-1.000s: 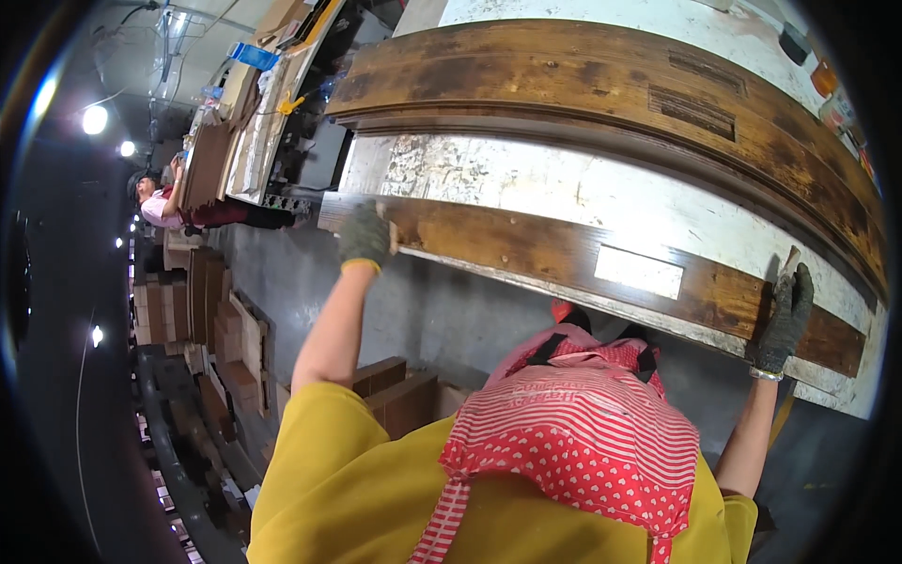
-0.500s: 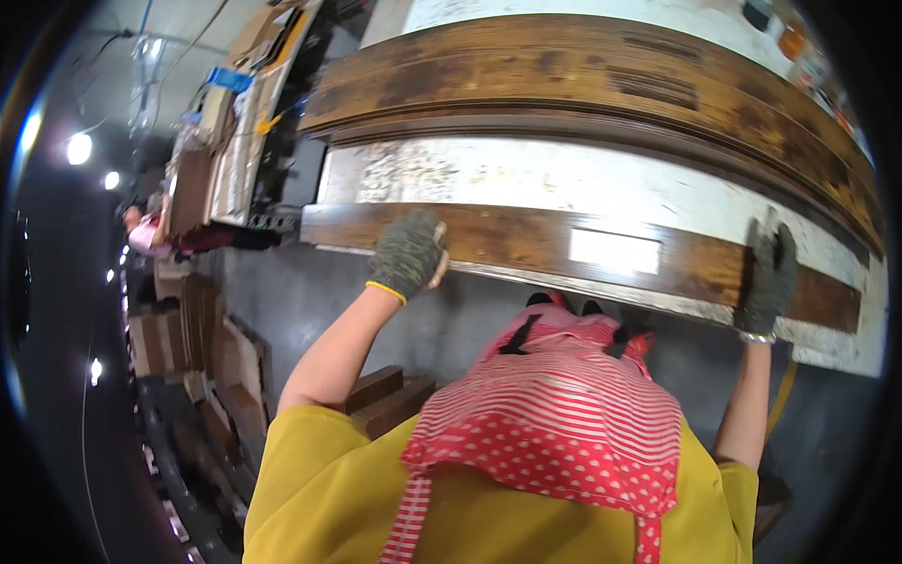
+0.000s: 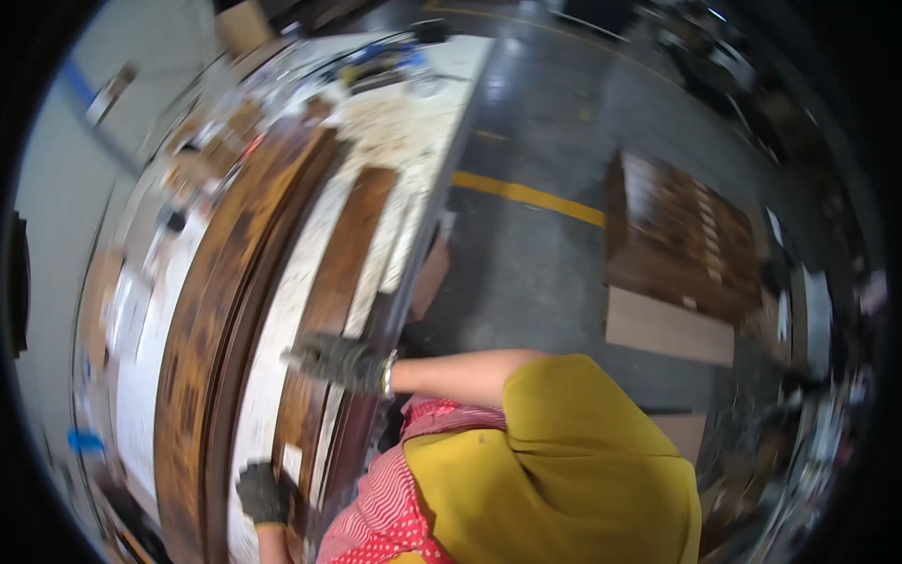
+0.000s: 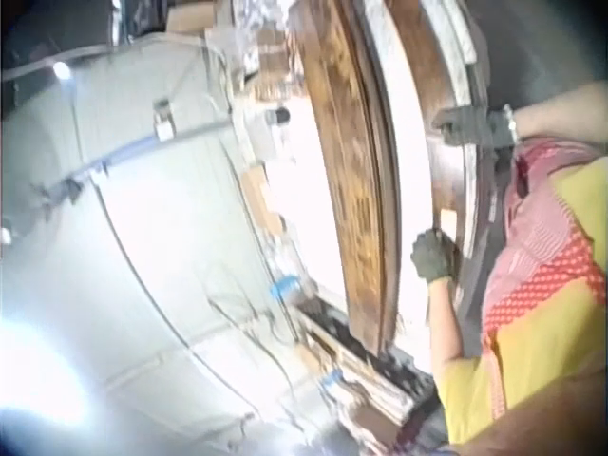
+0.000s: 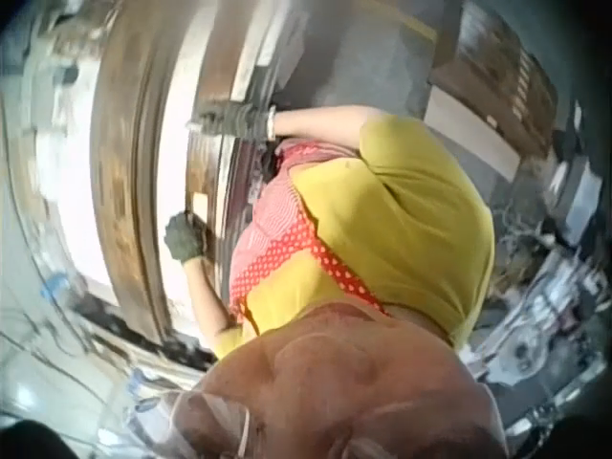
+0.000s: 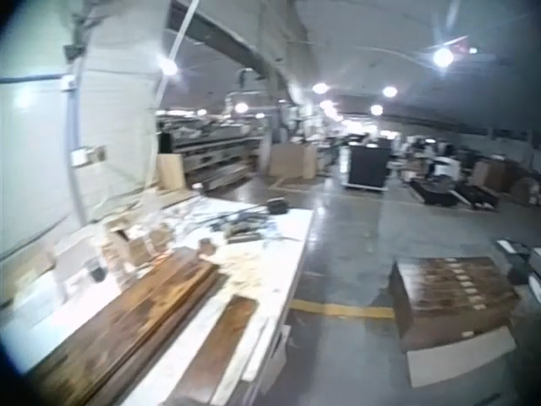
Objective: The person sands and wipes wooden boards on a workbench using a sanding block and a cloth, rubbing along their surfaces and edges.
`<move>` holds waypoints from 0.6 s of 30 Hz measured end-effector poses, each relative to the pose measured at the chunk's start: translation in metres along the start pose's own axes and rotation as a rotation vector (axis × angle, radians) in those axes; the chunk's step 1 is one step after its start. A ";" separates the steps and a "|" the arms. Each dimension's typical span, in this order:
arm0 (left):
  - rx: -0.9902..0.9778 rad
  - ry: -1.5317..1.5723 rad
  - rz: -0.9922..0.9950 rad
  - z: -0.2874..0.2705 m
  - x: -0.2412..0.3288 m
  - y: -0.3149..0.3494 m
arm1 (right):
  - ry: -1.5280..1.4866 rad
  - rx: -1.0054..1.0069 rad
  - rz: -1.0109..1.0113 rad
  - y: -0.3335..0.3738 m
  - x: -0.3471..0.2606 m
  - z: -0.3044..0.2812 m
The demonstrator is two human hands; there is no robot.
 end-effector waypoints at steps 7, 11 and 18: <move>-0.200 0.010 0.008 -0.054 -0.013 -0.026 | -0.170 -0.020 0.330 0.025 -0.009 -0.038; -0.097 -0.033 0.090 -0.085 0.001 -0.031 | -0.193 0.039 0.263 0.018 -0.028 -0.035; 0.259 0.082 0.064 -0.013 0.004 0.006 | -0.288 -0.003 0.392 0.009 -0.030 -0.017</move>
Point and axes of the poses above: each hand's wrist, its own y-axis away from the middle knuckle, its own z-axis out of the palm, x = y × z, the point moved 7 cm from there along -y, towards the middle knuckle, and after that the axes turned 7 degrees about -x, right-handed, at the moved point
